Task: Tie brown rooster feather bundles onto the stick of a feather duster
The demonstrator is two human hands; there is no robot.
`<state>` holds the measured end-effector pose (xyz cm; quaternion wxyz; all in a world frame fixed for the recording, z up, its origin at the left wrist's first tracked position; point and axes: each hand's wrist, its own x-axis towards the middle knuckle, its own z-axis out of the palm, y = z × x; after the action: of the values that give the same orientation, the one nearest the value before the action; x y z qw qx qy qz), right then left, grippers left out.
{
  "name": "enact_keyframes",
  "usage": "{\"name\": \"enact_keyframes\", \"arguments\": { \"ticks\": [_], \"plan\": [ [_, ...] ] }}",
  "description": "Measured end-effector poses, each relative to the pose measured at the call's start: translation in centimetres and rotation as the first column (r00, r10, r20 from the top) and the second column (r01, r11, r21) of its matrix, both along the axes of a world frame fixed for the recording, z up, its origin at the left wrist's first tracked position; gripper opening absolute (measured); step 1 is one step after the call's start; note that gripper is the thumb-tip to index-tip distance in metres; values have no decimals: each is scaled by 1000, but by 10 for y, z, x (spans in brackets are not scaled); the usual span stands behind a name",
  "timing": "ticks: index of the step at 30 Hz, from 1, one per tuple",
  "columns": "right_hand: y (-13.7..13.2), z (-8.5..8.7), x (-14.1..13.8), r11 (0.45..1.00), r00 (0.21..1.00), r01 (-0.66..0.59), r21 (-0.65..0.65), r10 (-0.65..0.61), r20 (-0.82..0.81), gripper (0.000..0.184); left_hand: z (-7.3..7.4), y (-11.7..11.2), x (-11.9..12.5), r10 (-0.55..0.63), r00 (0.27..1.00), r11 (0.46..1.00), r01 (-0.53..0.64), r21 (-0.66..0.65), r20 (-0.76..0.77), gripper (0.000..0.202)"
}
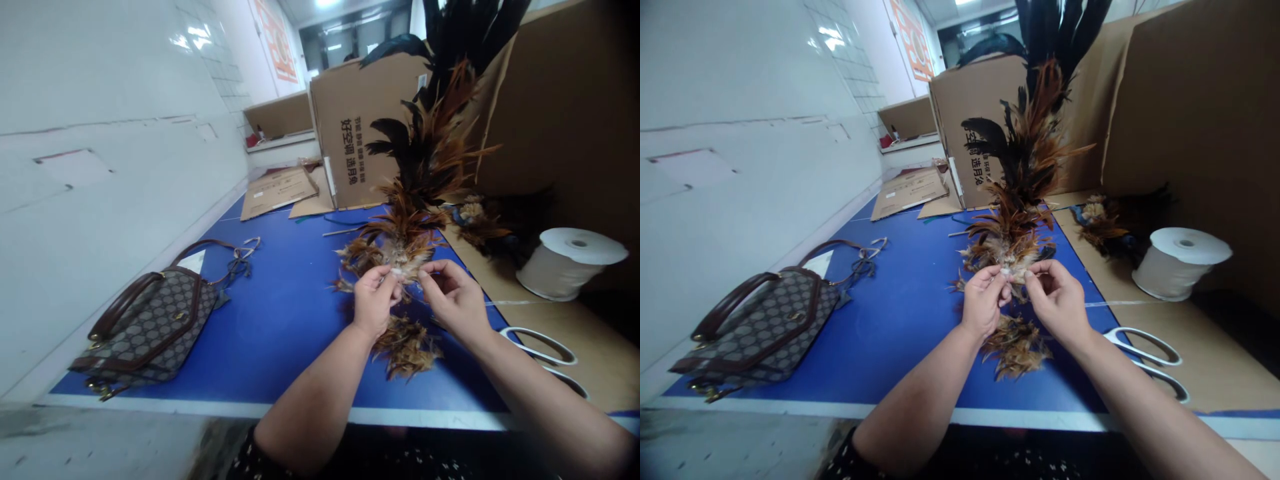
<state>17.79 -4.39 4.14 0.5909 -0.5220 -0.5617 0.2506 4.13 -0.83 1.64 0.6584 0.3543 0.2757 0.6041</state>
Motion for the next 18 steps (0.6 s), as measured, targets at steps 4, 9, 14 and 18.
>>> {"name": "enact_keyframes", "arguments": {
  "ticks": [4, 9, 14, 18],
  "plan": [
    [4, -2, -3, 999, 999, -42, 1, 42, -12, 29, 0, -2, 1, -6, 1000, 1000, 6, 3, -6, 40],
    [7, -2, -8, 998, 997, -60, -2, 60, -47, 30, 0, -2, 3, -9, 1000, 1000, 9, -4, -10, 42],
    [2, -4, -8, 999, 997, -23, 42, 26, -68, 25, 0, 0, 3, -29, 999, 1000, 29, 6, 32, 40],
    [-1, -9, -10, 988, 999, -41, 147, 38, 24, 20, -3, 0, 3, -29, 1000, 999, 29, 30, 4, 38]
  ]
}}
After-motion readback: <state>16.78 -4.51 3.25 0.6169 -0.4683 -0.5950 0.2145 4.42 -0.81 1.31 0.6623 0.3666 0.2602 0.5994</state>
